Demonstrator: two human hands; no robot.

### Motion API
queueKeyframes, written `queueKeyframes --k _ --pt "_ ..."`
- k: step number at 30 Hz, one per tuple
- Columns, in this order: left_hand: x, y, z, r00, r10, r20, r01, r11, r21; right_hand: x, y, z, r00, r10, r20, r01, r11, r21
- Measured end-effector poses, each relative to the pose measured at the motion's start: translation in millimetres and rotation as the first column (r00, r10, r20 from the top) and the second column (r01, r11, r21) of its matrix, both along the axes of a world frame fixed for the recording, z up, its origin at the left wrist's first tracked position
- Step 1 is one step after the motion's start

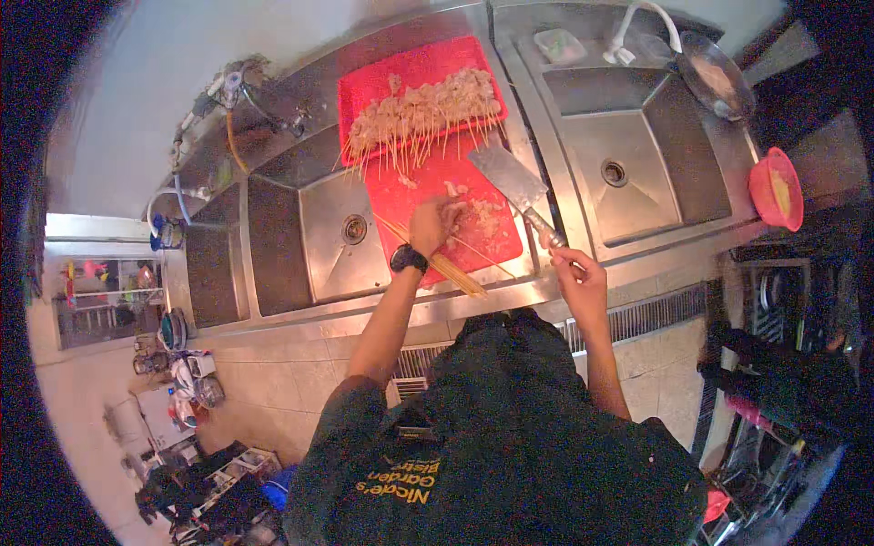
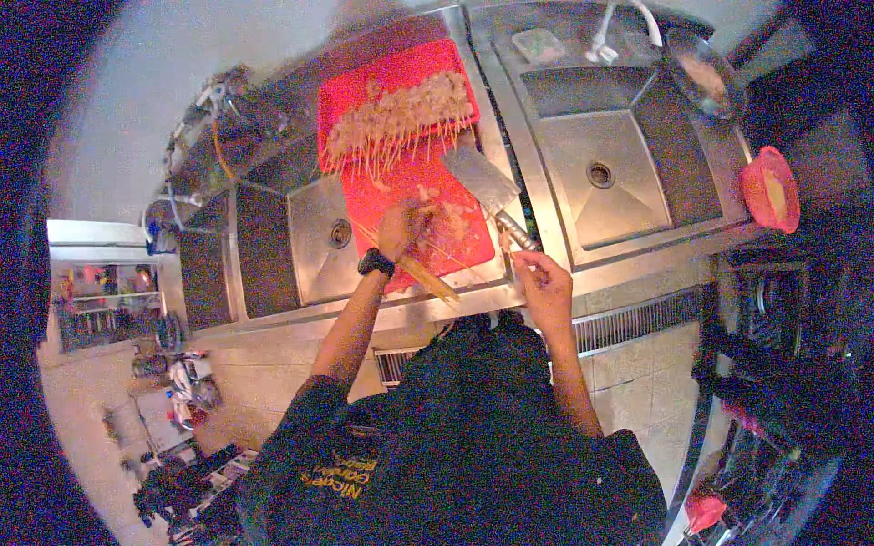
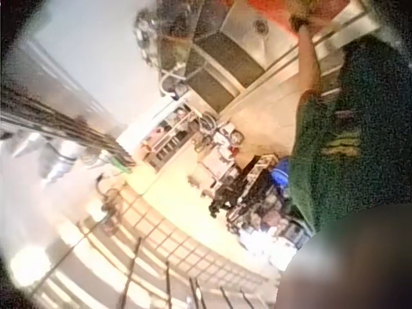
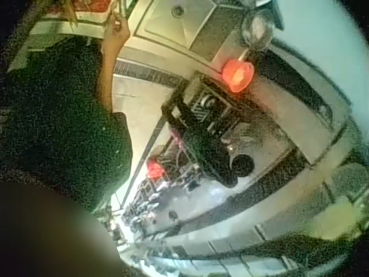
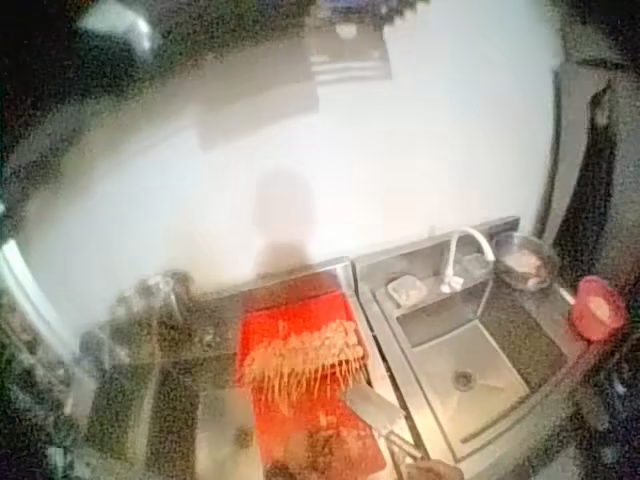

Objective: Skewering small pieces of raw meat onto wooden sticks for cooking.

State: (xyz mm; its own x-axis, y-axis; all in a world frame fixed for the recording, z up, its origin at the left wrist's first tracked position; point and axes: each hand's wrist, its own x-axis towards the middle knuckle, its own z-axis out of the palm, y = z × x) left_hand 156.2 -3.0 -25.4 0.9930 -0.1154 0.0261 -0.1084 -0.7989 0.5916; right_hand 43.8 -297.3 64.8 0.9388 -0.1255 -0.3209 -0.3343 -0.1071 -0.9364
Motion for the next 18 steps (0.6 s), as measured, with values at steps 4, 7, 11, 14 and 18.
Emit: queueKeyframes --k 4,7,11,14,18 --pt "-11 -17 23 0.998 0.056 0.015 -0.05 0.962 -0.268 11 0 -15 0.971 0.095 0.22 -0.076 0.993 -0.092" --pt "-20 -20 38 0.954 0.202 -0.22 -0.288 0.815 -0.503 26 6 -3 0.954 0.199 0.226 -0.138 0.957 -0.257" --pt "-19 -12 21 0.989 0.133 0.061 -0.122 0.979 -0.162 39 8 -6 0.961 0.201 0.191 -0.152 0.958 -0.243" --pt "-5 -22 -5 0.985 0.05 0.163 -0.04 0.997 -0.067 43 3 -20 0.959 0.191 0.211 -0.153 0.971 -0.185" --pt "14 -46 -22 0.999 -0.001 -0.04 0.008 0.983 0.184 42 -6 -22 0.941 0.213 0.265 -0.14 0.953 -0.267"
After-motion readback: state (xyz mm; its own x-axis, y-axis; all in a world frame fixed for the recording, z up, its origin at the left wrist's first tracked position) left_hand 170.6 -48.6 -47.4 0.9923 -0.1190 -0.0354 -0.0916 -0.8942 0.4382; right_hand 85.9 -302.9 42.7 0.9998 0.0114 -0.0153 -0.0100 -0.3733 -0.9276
